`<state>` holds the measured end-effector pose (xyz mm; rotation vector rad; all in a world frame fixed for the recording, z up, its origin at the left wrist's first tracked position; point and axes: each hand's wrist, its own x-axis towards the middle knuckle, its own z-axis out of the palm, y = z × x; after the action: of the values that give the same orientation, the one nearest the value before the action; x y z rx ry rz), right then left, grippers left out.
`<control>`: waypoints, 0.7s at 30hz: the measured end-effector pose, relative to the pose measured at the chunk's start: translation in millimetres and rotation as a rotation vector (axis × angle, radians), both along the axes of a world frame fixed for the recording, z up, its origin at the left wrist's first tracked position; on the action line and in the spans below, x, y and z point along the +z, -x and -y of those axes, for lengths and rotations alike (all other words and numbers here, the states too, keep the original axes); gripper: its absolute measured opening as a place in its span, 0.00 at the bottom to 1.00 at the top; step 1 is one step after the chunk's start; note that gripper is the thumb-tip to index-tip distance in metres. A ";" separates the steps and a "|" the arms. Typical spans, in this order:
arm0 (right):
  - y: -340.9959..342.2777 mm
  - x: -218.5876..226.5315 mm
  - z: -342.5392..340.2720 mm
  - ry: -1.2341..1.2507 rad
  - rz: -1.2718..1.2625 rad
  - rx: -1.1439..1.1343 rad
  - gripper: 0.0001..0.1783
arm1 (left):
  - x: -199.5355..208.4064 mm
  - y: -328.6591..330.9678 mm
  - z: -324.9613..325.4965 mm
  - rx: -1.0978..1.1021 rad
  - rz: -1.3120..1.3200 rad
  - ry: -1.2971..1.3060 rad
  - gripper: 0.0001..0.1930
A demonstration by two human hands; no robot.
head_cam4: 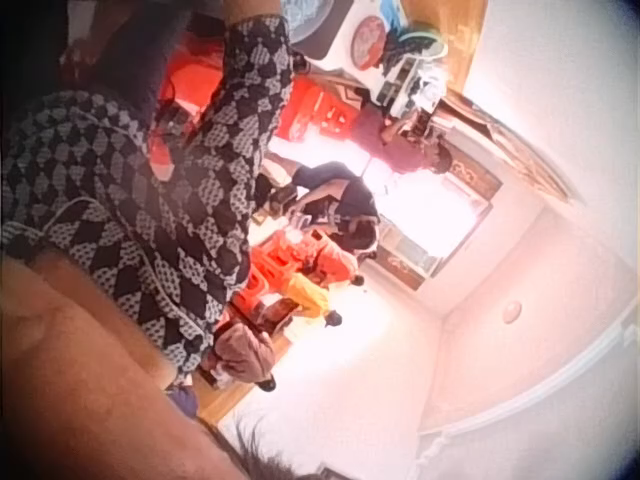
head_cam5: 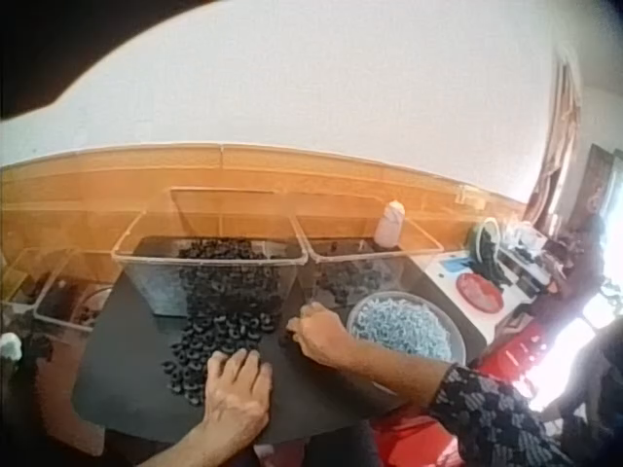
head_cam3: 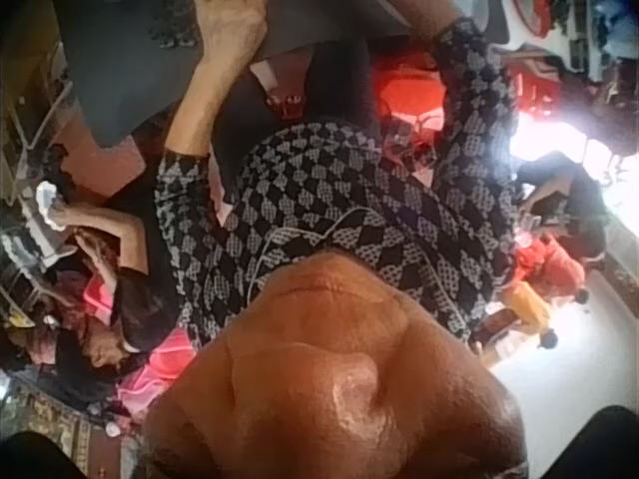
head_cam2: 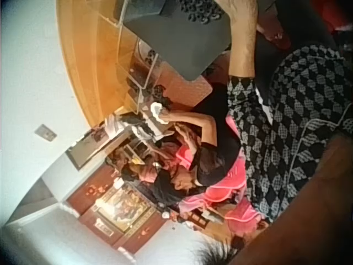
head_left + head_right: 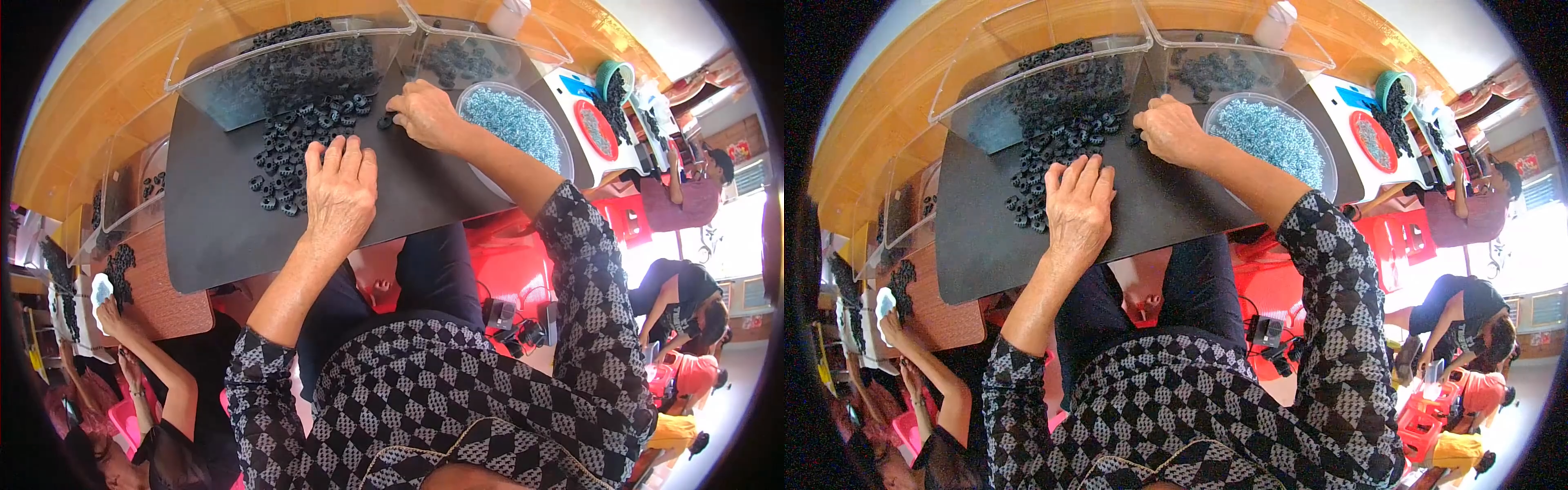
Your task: The person assembles small plastic components by hand, inserting pins into black plastic pieces and sorting the parts on the table.
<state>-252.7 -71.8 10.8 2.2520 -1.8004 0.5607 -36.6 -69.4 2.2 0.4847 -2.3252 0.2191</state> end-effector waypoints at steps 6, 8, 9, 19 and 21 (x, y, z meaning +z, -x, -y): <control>-1.4 2.6 -8.6 -0.082 -0.059 -0.036 0.05 | 9.5 -0.3 -11.2 -0.044 -0.094 -0.077 0.14; -3.1 5.4 -17.9 -0.160 -0.091 -0.074 0.08 | 8.3 2.1 -16.1 -0.064 -0.165 -0.130 0.13; -7.7 8.5 -24.6 -0.163 0.118 -0.030 0.08 | 8.8 2.5 -19.2 -0.073 -0.236 -0.179 0.12; -32.1 30.7 -68.2 -0.311 0.818 0.000 0.09 | 9.6 28.9 -0.3 0.034 -0.178 -0.147 0.09; -32.6 32.4 -71.2 -0.252 0.796 -0.004 0.09 | 10.6 44.5 21.4 0.037 -0.054 -0.058 0.06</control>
<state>-220.1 -0.6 43.2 2.3635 -2.3134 1.4645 -81.0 -90.8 12.8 0.5562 -2.2767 0.1547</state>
